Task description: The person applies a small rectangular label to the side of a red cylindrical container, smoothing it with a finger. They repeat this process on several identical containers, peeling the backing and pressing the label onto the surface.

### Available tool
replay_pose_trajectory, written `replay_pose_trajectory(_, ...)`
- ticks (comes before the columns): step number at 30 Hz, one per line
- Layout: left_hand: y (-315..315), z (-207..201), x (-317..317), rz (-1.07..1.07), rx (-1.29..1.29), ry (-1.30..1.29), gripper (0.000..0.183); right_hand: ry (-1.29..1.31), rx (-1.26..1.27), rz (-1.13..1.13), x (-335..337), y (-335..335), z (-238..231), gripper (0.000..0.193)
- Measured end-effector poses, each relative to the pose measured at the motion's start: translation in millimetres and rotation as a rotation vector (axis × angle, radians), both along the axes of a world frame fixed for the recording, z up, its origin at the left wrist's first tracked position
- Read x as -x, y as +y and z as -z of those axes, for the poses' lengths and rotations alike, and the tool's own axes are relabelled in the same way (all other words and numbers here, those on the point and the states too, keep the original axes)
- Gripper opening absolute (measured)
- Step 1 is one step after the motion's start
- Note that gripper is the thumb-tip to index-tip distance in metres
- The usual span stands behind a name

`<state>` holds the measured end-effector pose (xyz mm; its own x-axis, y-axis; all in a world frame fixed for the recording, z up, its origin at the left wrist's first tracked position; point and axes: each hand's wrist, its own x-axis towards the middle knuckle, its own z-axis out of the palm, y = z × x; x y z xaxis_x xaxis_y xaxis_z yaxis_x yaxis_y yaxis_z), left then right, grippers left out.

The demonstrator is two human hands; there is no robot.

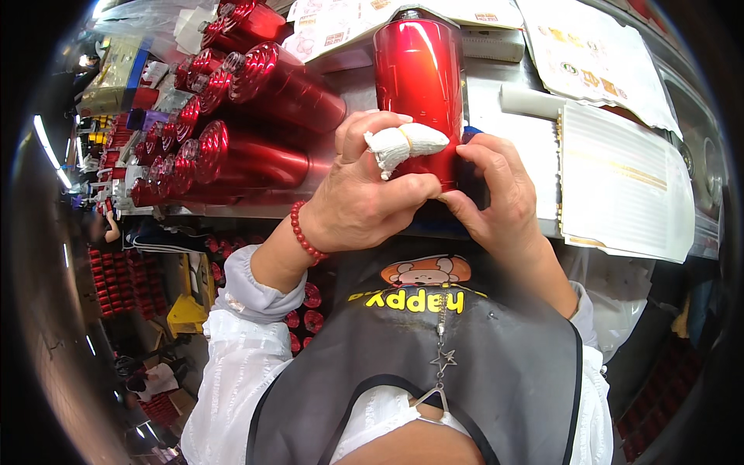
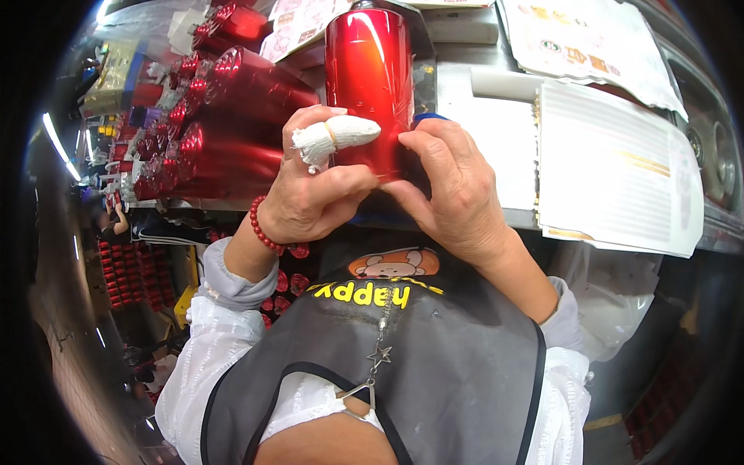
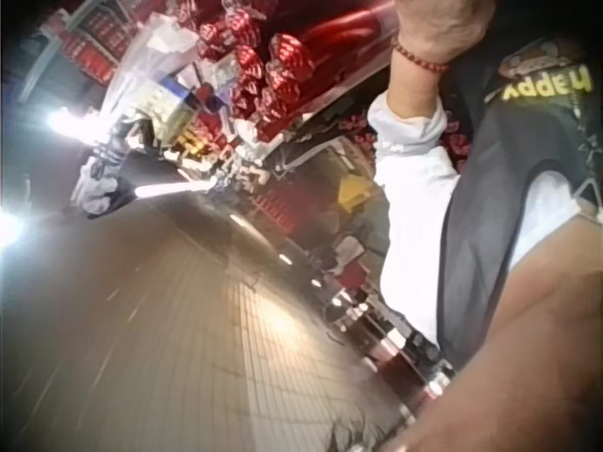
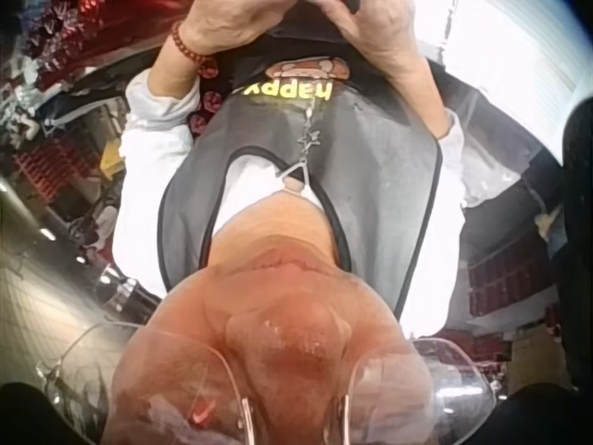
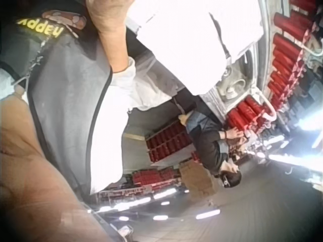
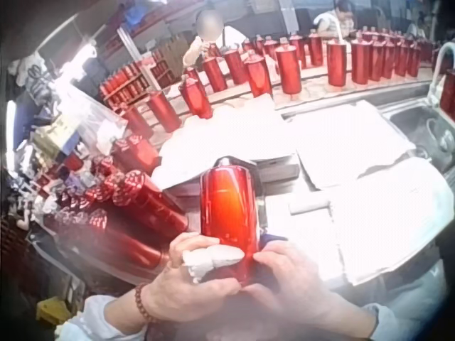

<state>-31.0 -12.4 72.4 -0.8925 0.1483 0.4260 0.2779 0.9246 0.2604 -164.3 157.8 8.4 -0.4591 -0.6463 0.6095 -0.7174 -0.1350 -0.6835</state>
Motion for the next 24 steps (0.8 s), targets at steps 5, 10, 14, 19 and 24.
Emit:
replay_pose_trajectory(5,-1.7,-1.6,1.0,0.02,0.01,0.002,0.029,-0.005,-0.005,-0.007,0.5,0.5,-0.4,0.053)
replay_pose_trajectory(10,-12.0,2.7,-8.9,0.013,0.022,0.015,0.031,0.017,-0.012,-0.015,2.8,0.7,2.6,0.055)
replay_pose_trajectory(14,-7.3,8.9,-7.2,-0.013,0.009,0.117,0.031,-0.013,-0.006,-0.014,0.6,-0.3,-1.7,0.053)
replay_pose_trajectory(19,-16.5,14.9,-15.2,-0.024,-0.036,0.134,0.033,0.032,-0.011,-0.023,3.2,0.3,2.3,0.054)
replay_pose_trajectory(24,-10.9,25.2,-24.6,-0.074,-0.076,0.184,0.036,0.033,-0.004,-0.021,3.3,-0.5,4.0,0.055)
